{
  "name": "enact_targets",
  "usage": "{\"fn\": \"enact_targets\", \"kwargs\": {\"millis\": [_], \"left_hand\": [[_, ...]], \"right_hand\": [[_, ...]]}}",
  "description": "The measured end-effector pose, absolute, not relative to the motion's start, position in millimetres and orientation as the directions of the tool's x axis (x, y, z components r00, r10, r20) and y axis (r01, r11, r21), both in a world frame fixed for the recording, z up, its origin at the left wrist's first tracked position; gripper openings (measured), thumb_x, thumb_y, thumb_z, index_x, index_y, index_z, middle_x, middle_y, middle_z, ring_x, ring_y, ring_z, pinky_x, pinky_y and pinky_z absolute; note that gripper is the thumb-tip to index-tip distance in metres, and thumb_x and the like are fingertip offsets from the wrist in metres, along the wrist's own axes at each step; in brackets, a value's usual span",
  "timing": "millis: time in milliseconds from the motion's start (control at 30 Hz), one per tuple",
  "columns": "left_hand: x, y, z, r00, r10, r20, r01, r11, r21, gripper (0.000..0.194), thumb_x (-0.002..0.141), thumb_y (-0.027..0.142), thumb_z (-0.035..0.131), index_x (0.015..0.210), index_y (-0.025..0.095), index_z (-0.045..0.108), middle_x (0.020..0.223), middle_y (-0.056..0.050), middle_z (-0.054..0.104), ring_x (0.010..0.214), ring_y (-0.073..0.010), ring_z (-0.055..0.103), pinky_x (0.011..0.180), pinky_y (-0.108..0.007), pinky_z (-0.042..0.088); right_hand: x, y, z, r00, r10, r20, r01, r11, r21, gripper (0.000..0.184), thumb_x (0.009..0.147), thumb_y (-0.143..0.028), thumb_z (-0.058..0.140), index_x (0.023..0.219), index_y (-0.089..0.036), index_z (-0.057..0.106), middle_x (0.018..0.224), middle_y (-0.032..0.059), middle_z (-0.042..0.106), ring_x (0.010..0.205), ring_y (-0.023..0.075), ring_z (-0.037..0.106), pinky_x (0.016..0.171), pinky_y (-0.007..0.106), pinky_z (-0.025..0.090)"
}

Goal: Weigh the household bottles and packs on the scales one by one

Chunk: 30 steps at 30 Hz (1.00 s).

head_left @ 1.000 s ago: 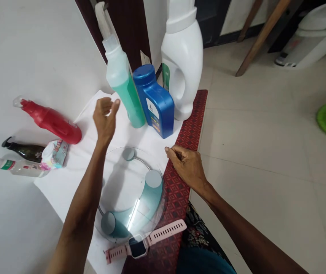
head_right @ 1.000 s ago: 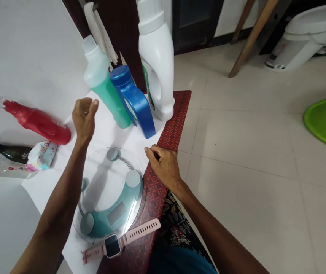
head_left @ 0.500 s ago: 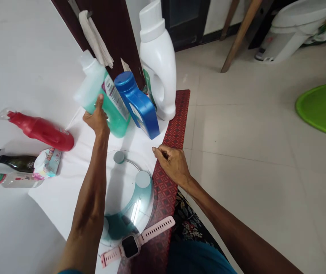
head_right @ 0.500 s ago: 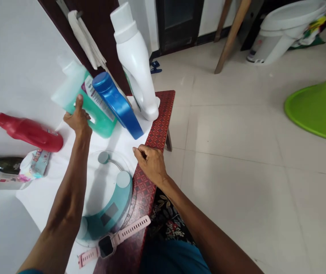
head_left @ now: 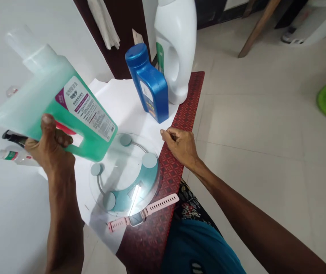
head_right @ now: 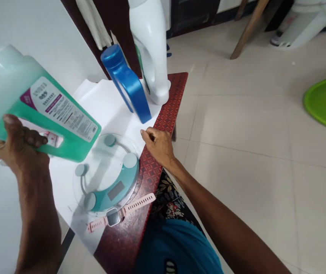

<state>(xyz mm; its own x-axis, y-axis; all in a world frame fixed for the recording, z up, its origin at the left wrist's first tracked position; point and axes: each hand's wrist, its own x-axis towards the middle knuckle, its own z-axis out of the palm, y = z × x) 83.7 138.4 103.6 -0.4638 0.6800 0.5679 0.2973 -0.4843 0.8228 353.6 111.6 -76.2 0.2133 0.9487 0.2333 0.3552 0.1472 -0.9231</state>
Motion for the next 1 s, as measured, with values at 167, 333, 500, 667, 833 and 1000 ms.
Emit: {"fn": "enact_targets", "kwargs": {"millis": [167, 333, 500, 667, 833, 1000], "left_hand": [[79, 67, 92, -0.543, 0.705, 0.456, 0.271, -0.367, 0.89, 0.053, 0.064, 0.044, 0.093, 0.054, 0.022, 0.045, 0.051, 0.007, 0.029, 0.042, -0.0067, 0.026, 0.041, -0.028, 0.021], [91, 29, 74, -0.572, 0.691, 0.442, 0.258, -0.36, 0.897, 0.053, 0.064, 0.032, 0.085, 0.046, 0.021, 0.036, 0.047, 0.006, 0.023, 0.04, -0.0068, 0.022, 0.041, -0.028, 0.019], [97, 15, 65, -0.503, 0.71, 0.493, 0.292, -0.397, 0.87, 0.067, 0.071, 0.052, 0.092, 0.047, 0.02, 0.037, 0.048, 0.005, 0.027, 0.041, -0.0076, 0.026, 0.043, -0.028, 0.025], [86, 9, 56, -0.431, 0.715, 0.55, 0.349, -0.43, 0.832, 0.063, 0.07, 0.077, 0.088, 0.057, 0.024, 0.058, 0.061, 0.0, 0.047, 0.056, -0.0178, 0.051, 0.056, -0.037, 0.047], [66, 6, 43, -0.489, 0.652, 0.579, 0.402, -0.42, 0.814, 0.066, 0.078, 0.093, 0.065, 0.076, 0.026, 0.068, 0.073, -0.004, 0.057, 0.072, -0.025, 0.06, 0.077, -0.045, 0.056], [67, 8, 38, -0.438, 0.625, 0.647, 0.395, -0.512, 0.763, 0.068, 0.08, 0.088, 0.068, 0.074, 0.02, 0.066, 0.068, -0.002, 0.058, 0.065, -0.0204, 0.061, 0.068, -0.038, 0.056]], "right_hand": [[353, 111, -78, 0.207, 0.946, 0.249, 0.363, 0.163, -0.918, 0.045, 0.099, -0.049, 0.056, 0.06, -0.026, 0.051, 0.054, -0.0016, 0.05, 0.055, 0.0156, 0.047, 0.063, 0.034, 0.036], [352, 111, -80, 0.203, 0.938, 0.283, 0.393, 0.186, -0.901, 0.044, 0.098, -0.047, 0.056, 0.061, -0.026, 0.052, 0.055, -0.0016, 0.05, 0.055, 0.0156, 0.047, 0.063, 0.035, 0.036], [351, 110, -79, 0.204, 0.938, 0.279, 0.413, 0.176, -0.893, 0.044, 0.099, -0.047, 0.056, 0.06, -0.026, 0.051, 0.056, -0.0015, 0.051, 0.056, 0.0155, 0.046, 0.064, 0.035, 0.037], [351, 108, -78, 0.212, 0.939, 0.271, 0.392, 0.173, -0.904, 0.043, 0.099, -0.046, 0.057, 0.061, -0.026, 0.051, 0.056, -0.0016, 0.049, 0.056, 0.0159, 0.047, 0.065, 0.036, 0.038], [351, 106, -77, 0.23, 0.937, 0.262, 0.374, 0.163, -0.913, 0.044, 0.1, -0.048, 0.059, 0.063, -0.026, 0.056, 0.057, -0.001, 0.052, 0.056, 0.0158, 0.048, 0.063, 0.036, 0.038], [351, 108, -81, 0.229, 0.929, 0.291, 0.37, 0.194, -0.909, 0.041, 0.099, -0.048, 0.063, 0.065, -0.026, 0.06, 0.054, -0.0021, 0.053, 0.052, 0.0155, 0.049, 0.06, 0.035, 0.037]]}}
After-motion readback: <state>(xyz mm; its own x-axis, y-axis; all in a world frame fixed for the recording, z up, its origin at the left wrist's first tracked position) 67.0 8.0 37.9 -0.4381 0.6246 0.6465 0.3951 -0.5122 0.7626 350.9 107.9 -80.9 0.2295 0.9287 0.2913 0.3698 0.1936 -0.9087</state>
